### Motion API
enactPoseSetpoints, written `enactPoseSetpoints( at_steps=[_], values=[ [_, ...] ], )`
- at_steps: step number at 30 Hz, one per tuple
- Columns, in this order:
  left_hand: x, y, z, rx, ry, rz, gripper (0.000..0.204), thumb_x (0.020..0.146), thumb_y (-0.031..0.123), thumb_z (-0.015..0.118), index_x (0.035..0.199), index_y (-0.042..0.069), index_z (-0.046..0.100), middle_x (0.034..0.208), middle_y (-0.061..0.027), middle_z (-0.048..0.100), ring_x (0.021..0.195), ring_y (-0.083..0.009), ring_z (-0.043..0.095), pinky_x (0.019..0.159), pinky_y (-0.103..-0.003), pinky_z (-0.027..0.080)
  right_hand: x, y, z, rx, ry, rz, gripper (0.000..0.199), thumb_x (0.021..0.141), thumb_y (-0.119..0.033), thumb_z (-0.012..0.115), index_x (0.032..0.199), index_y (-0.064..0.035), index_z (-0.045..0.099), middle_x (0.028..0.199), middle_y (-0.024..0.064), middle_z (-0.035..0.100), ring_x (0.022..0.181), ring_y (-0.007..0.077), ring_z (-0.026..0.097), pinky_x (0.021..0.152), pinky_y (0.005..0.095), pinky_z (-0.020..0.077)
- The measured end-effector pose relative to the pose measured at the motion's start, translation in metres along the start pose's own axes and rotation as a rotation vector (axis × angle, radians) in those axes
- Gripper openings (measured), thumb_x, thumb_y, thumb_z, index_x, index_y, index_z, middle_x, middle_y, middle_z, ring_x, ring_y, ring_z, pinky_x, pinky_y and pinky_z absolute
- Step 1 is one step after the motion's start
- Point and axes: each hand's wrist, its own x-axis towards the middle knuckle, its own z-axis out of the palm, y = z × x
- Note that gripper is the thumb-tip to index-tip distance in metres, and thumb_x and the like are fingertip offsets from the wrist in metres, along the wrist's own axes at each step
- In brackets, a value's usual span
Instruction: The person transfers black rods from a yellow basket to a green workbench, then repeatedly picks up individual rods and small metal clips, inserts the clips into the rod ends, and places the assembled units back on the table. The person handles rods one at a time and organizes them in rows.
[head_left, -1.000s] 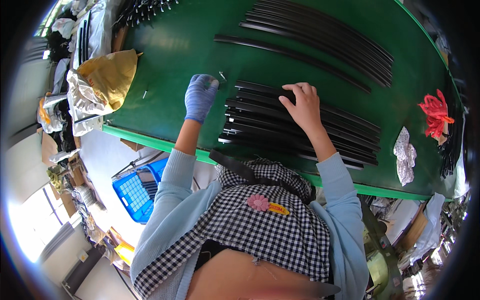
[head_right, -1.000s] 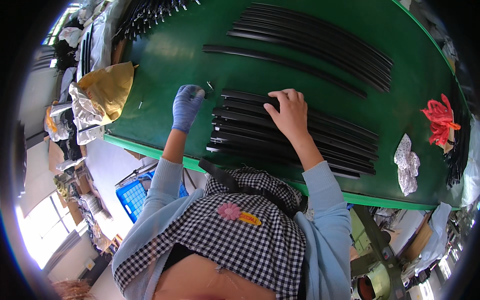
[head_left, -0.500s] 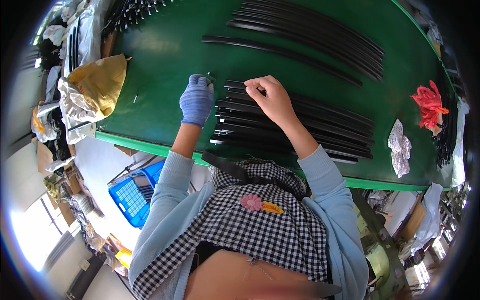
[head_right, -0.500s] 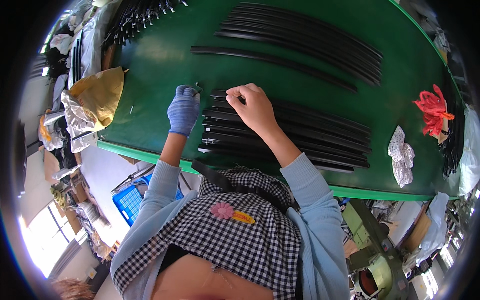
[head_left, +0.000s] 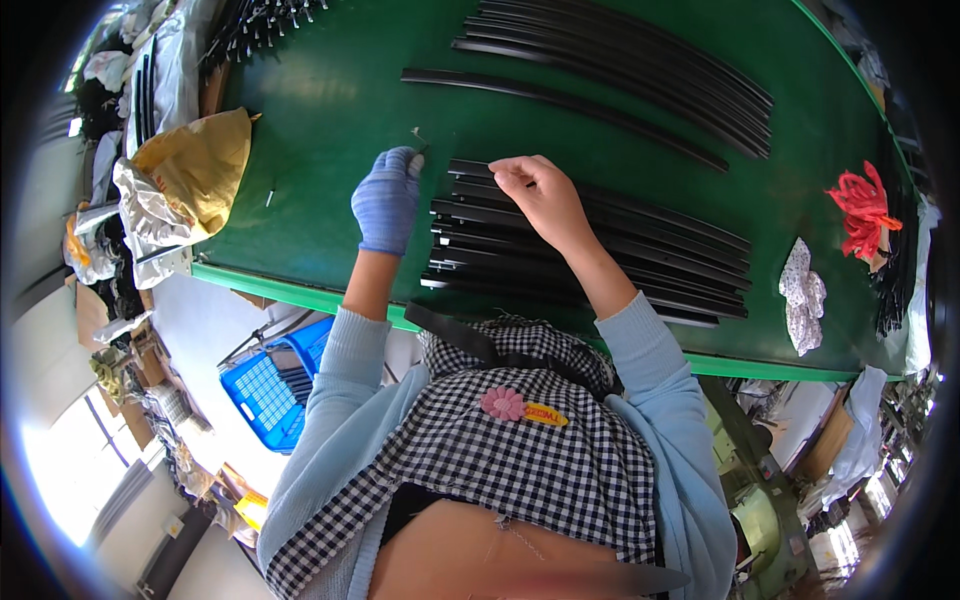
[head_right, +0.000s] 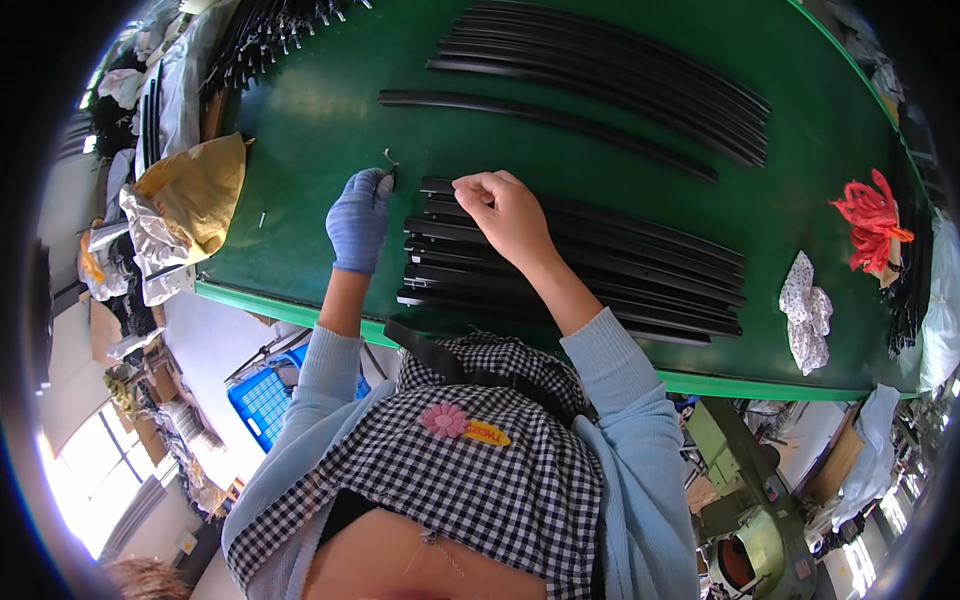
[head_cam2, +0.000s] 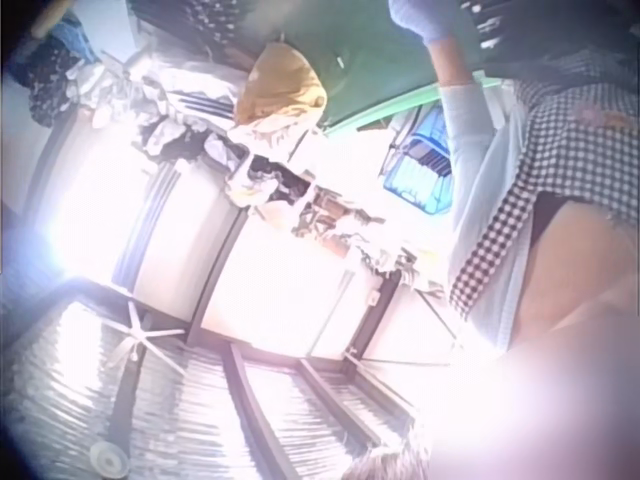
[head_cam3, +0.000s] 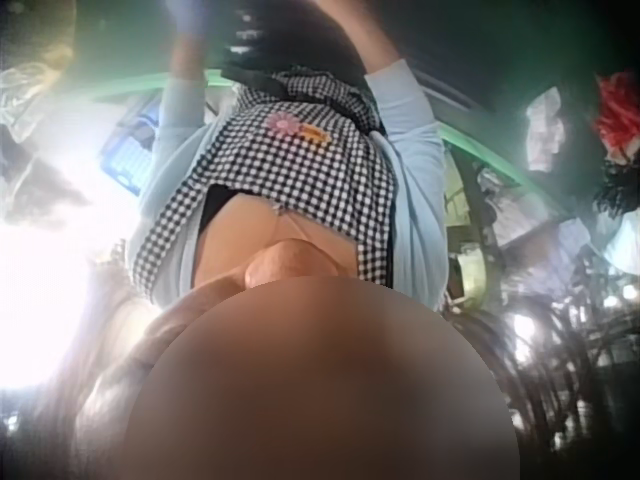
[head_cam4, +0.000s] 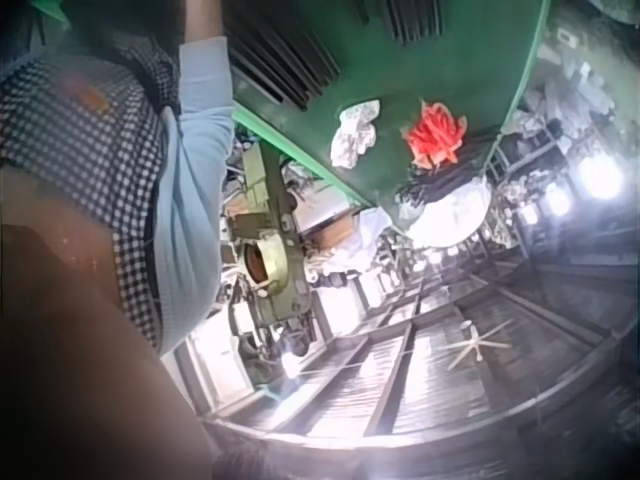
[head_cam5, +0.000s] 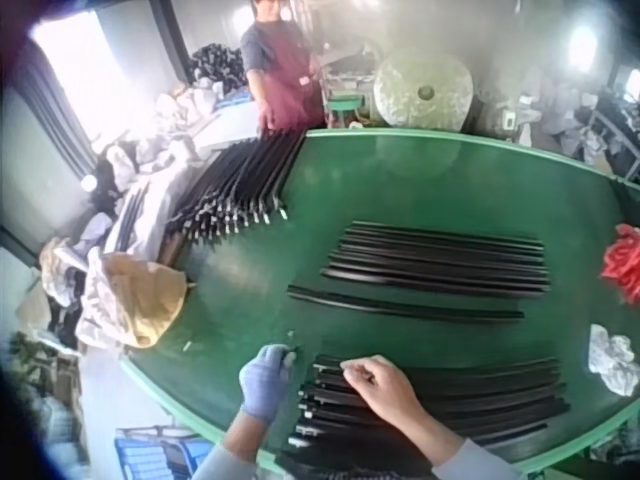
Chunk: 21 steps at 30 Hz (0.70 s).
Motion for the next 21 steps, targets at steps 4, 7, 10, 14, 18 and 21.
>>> enactPoseSetpoints(
  at_steps=[4,7,10,14,18,21],
  values=[
    [-0.013,0.043,-0.033,-0.245,0.023,0.272,0.014,0.089,0.018,0.072,0.100,0.008,0.069,0.088,-0.0102,0.070,0.071,-0.0296,0.067,0.063,-0.035,0.055,0.004,-0.015,0.003,0.267,-0.065,0.031,0.027,0.096,-0.029,0.066,0.105,-0.0045,0.073,0.100,0.0072,0.068,0.088,0.0178,0.065,0.080,0.0296,0.0527],
    [-0.020,0.055,-0.035,-0.669,-0.132,0.080,0.018,0.092,0.013,0.070,0.108,0.004,0.067,0.088,-0.0087,0.070,0.070,-0.0226,0.068,0.065,-0.031,0.056,0.007,-0.017,0.005,0.438,-0.141,0.033,0.022,0.096,-0.024,0.068,0.103,-0.0037,0.072,0.098,0.0068,0.067,0.086,0.0176,0.065,0.077,0.0288,0.0522],
    [-0.014,0.051,-0.035,-1.459,-0.496,-0.507,0.037,0.098,0.022,0.064,0.127,-0.001,0.058,0.095,-0.0059,0.068,0.079,-0.0143,0.067,0.071,-0.030,0.058,0.005,-0.035,-0.004,0.071,-0.081,-0.183,0.016,0.092,-0.019,0.070,0.095,-0.0033,0.069,0.091,0.0068,0.064,0.081,0.0212,0.064,0.072,0.0318,0.0514],
    [-0.026,0.040,-0.015,-1.622,-0.663,-0.591,0.059,0.090,0.037,0.074,0.136,0.003,0.056,0.122,-0.0064,0.063,0.106,-0.0166,0.061,0.086,-0.034,0.058,0.005,-0.054,-0.017,-0.530,-0.037,-0.620,0.010,0.084,-0.016,0.071,0.084,-0.0087,0.064,0.084,0.0064,0.054,0.084,0.0270,0.057,0.072,0.0410,0.0460],
    [-0.030,0.033,-0.021,-1.894,-0.586,-0.758,0.050,0.096,0.027,0.068,0.137,0.002,0.054,0.119,-0.0071,0.065,0.098,-0.0154,0.066,0.088,-0.034,0.058,0.032,-0.042,-0.010,-0.413,-0.038,-0.562,0.016,0.084,-0.019,0.074,0.087,-0.0087,0.063,0.094,0.0074,0.060,0.092,0.0285,0.060,0.079,0.0401,0.0483],
    [-0.021,0.028,-0.017,-1.935,-0.542,-0.709,0.045,0.098,0.026,0.066,0.133,0.000,0.054,0.113,-0.0078,0.064,0.091,-0.0141,0.065,0.085,-0.032,0.059,0.074,-0.022,-0.031,-0.687,0.281,-0.582,0.028,0.084,-0.024,0.076,0.103,-0.0096,0.062,0.106,0.0089,0.061,0.104,0.0304,0.058,0.087,0.0427,0.0480]
  ],
)
